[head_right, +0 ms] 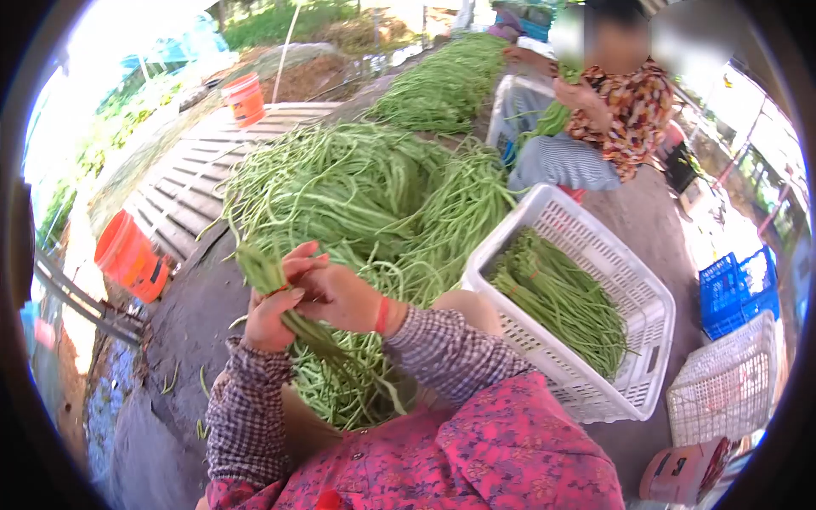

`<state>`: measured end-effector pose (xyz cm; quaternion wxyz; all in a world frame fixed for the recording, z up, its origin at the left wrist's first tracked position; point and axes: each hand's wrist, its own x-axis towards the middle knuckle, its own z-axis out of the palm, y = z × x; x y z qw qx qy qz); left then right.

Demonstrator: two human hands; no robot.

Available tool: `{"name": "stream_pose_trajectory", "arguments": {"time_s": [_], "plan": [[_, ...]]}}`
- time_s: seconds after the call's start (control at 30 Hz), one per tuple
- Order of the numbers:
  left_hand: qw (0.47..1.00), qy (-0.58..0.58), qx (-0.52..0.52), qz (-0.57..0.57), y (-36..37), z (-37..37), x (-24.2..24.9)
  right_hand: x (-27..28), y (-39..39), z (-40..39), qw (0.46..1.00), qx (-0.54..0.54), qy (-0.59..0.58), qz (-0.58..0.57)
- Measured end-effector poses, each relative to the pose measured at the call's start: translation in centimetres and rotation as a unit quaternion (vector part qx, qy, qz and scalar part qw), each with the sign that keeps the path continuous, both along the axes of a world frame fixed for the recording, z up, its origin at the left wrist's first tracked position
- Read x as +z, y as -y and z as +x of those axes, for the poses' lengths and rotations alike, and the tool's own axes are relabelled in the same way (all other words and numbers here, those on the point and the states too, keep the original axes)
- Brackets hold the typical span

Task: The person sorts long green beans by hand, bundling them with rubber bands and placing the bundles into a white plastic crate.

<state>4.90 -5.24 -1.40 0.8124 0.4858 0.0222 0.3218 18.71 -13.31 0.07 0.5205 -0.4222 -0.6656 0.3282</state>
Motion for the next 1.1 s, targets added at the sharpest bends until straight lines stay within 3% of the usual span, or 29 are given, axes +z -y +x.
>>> {"name": "stream_pose_trajectory", "arguments": {"time_s": [0.03, 0.13, 0.27, 0.37, 0.4, 0.47, 0.6, 0.63, 0.83, 0.93, 0.97, 1.1], "plan": [[1.0, 0.01, 0.023, 0.007, 0.0, 0.2, -0.4, -0.1, -0.1, 0.7, 0.998, 0.023, 0.057, -0.03], [1.0, 0.015, 0.018, -0.011, 0.0, 0.3, -0.3, 0.3, -0.1, 0.2, 0.999, 0.03, -0.038, 0.001], [0.999, 0.031, 0.005, -0.027, 0.0, 0.7, -0.4, -2.4, -1.1, 1.9, 0.992, 0.026, 0.117, 0.049], [0.997, 0.051, -0.006, -0.055, 0.0, 0.6, -0.6, -0.2, -0.3, 1.8, 0.985, 0.047, 0.155, 0.056], [0.997, 0.048, -0.012, -0.057, 0.1, 0.4, -0.4, 0.0, -0.2, 2.0, 0.991, 0.069, 0.111, 0.006], [0.995, 0.048, -0.032, -0.076, 0.0, 0.3, -0.5, 0.4, -0.2, 2.3, 0.979, 0.077, 0.183, 0.039], [0.995, 0.055, -0.049, -0.07, -0.5, 0.4, -1.0, 0.6, 0.2, 1.9, 0.987, 0.068, 0.142, -0.029], [0.994, 0.056, -0.052, -0.078, -0.5, 0.4, -0.9, 0.1, -0.1, 2.2, 0.983, 0.064, 0.168, 0.025], [0.995, 0.048, -0.066, -0.061, -0.8, 0.6, -1.2, 0.7, 0.3, 2.3, 0.988, 0.07, 0.135, -0.034], [0.996, 0.018, 0.01, -0.085, -0.5, 0.8, -0.6, 0.4, 0.2, 1.6, 0.999, -0.029, -0.024, -0.034], [0.996, 0.031, -0.004, -0.089, -0.7, 0.7, -0.5, 0.1, -0.1, 1.6, 0.996, -0.085, -0.018, 0.01], [0.991, 0.052, 0.029, -0.12, -0.3, 0.7, 0.3, 0.5, 0.6, 0.5, 0.983, -0.141, 0.076, 0.091]]}}
